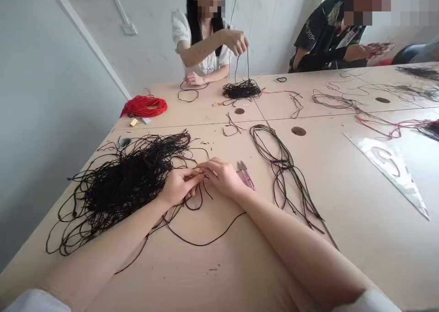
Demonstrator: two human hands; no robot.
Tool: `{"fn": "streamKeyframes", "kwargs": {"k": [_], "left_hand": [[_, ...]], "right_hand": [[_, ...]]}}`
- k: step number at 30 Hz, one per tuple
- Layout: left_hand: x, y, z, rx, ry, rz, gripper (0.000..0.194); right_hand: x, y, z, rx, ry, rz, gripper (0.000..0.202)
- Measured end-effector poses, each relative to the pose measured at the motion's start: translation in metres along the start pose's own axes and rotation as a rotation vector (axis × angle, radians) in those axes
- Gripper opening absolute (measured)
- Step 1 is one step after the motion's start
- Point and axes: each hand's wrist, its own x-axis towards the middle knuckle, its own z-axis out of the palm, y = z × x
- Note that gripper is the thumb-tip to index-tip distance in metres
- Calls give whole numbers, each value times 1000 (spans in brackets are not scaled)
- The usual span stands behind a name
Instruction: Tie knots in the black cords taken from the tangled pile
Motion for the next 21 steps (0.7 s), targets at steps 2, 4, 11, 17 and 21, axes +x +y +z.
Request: {"fn": "streamKeyframes", "kwargs": {"k": [2,4,11,17,21], "left_hand": [[2,-1,0,40,15,71,29],[4,-2,1,64,13,110,27],[2,-2,-1,78,-71,88,24],[3,-4,1,42,-85,143,19],[3,-5,2,67,-82,89,27]], "right_hand": [[-1,0,1,-54,60,18,16],[-1,-2,0,-80,86,47,16],[16,-45,-36,-2,-238,78,18],[7,-122,-104,445,-669,-51,22],[-25,-160,-124,490,-794,-8,45]]}}
